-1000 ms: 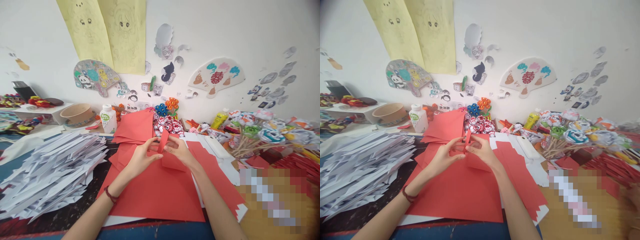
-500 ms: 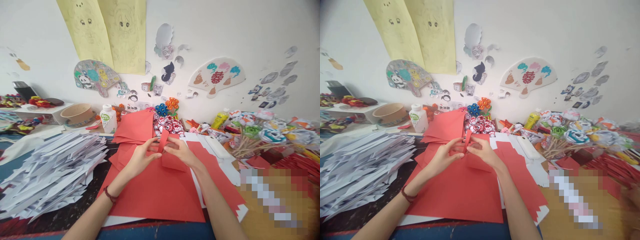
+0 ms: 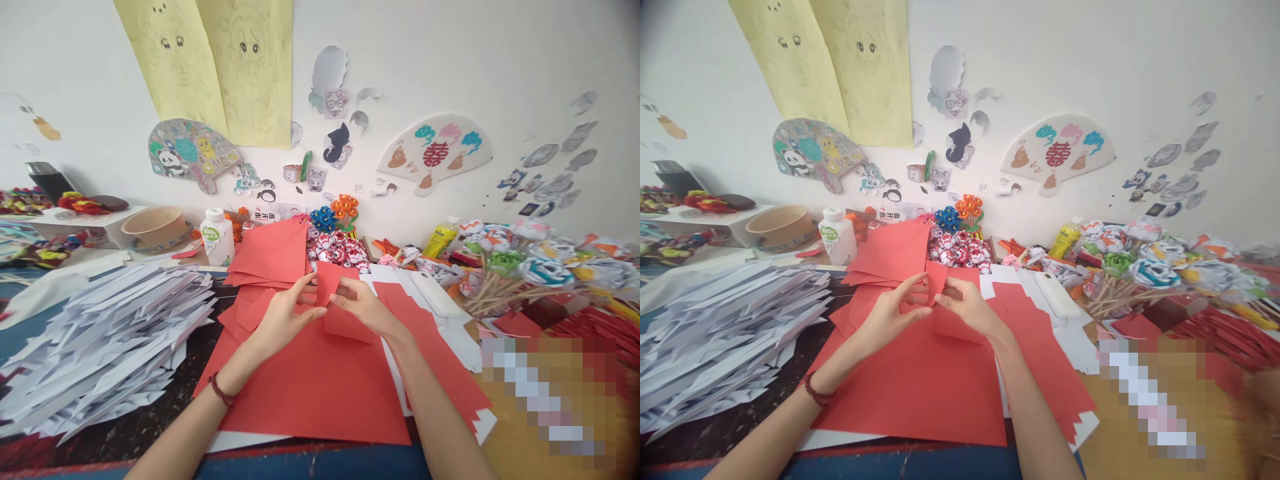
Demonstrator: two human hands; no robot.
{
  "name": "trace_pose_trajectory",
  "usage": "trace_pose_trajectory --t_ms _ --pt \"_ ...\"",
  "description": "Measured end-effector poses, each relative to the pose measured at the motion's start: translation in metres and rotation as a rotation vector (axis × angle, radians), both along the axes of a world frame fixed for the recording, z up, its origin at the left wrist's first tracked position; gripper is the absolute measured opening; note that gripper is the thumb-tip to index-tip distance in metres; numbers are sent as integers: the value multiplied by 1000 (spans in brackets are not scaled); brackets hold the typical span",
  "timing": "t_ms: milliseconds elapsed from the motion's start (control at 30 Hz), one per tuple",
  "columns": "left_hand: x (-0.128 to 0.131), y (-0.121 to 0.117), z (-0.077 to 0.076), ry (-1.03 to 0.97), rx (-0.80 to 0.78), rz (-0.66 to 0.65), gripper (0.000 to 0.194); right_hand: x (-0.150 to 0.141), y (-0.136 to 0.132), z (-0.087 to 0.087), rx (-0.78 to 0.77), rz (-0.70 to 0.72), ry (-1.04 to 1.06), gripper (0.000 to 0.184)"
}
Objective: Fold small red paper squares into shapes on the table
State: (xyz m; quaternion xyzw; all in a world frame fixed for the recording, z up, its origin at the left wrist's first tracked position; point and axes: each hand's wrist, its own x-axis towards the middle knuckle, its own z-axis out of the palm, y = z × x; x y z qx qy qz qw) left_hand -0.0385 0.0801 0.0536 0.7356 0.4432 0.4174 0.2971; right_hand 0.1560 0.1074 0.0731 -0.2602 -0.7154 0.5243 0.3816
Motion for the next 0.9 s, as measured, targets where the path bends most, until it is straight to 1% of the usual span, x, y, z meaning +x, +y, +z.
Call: trace_pose_trajectory --t_ms 233,367,600,767,900 --pt "1 -2 0 28 5 10 59 -1 1 -1 -7 3 -15 44" --pt "1 -2 -1 90 34 51 58 -2 1 -4 -52 -51 -9 50" --pt "1 0 -8 256 101 155 58 -9 4 -15 -73 -143 -5 48" --pt "2 -1 -9 309 120 151 58 -12 10 -25 -78 -174 24 47" --pt "3 -2 -7 295 123 157 51 -11 12 -27 -52 -215 2 37"
